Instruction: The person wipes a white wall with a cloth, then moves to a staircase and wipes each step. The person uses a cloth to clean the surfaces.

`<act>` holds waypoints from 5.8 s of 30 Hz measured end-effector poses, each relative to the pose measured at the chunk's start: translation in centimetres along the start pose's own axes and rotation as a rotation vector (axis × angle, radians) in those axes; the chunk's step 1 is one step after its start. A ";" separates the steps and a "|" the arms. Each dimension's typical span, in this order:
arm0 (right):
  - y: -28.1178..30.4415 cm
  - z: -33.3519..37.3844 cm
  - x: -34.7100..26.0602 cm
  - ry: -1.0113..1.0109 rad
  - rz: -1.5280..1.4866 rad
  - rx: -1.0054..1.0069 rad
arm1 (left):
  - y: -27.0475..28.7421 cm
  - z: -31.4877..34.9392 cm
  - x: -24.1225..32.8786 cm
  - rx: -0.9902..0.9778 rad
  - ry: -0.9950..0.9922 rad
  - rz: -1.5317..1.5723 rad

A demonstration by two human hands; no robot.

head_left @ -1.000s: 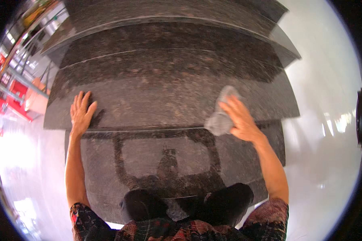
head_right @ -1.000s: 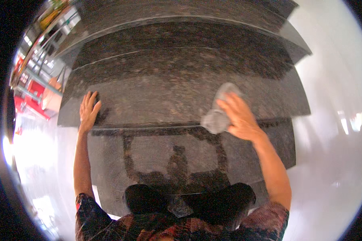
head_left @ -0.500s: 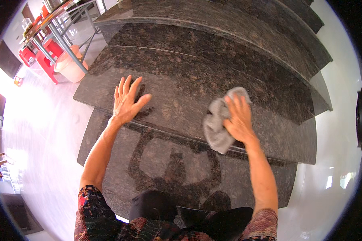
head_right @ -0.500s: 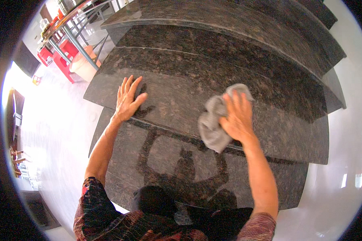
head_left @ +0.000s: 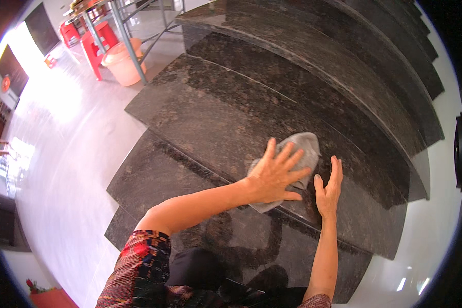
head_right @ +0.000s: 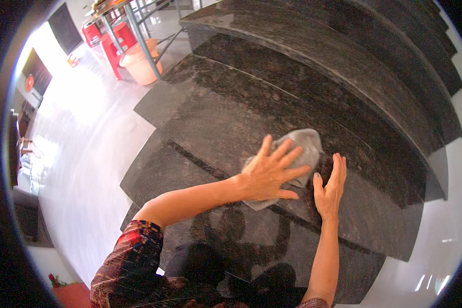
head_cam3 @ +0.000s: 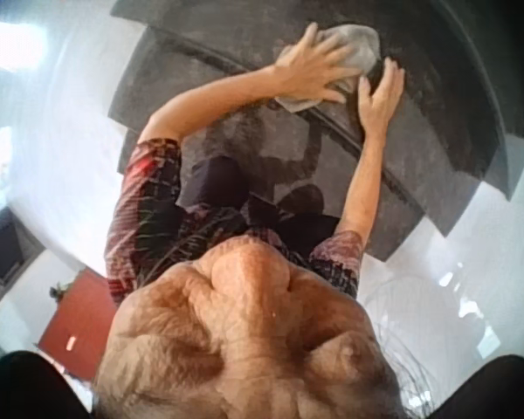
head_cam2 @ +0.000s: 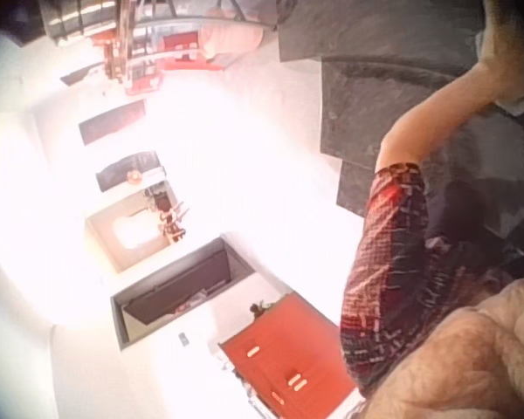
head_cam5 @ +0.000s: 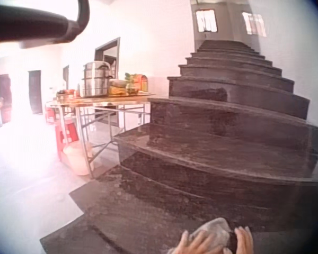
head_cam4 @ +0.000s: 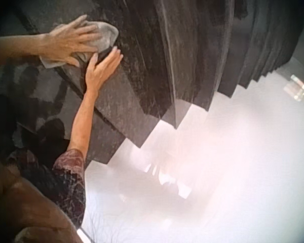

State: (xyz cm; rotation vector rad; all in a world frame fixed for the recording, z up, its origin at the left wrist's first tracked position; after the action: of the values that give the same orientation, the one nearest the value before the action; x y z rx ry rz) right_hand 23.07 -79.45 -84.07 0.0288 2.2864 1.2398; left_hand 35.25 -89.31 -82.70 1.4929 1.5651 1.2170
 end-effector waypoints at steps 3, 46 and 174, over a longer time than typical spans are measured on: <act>-0.7 -0.5 -2.6 0.113 0.276 -0.122 | -0.8 -0.2 -0.9 0.039 0.008 0.076; -2.0 -0.5 -2.1 0.029 0.419 -0.320 | 4.8 3.6 -37.8 -0.043 0.798 -0.381; -1.5 0.0 -1.9 0.017 0.443 -0.234 | 10.5 12.7 -15.0 0.513 0.413 -0.368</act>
State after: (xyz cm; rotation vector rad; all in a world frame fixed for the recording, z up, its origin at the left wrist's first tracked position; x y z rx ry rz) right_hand 25.03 -80.81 -84.47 0.4629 2.2020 1.7265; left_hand 52.99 -102.43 -79.70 1.1955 2.4481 0.9881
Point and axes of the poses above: each hand's wrist, its own z-axis away from the middle knuckle, its own y-axis out of the back of the hand, x = y × z, the point moved 8 cm from there along -z, towards the middle knuckle, and after that the axes turned 8 degrees about y, right-handed, at the moved point
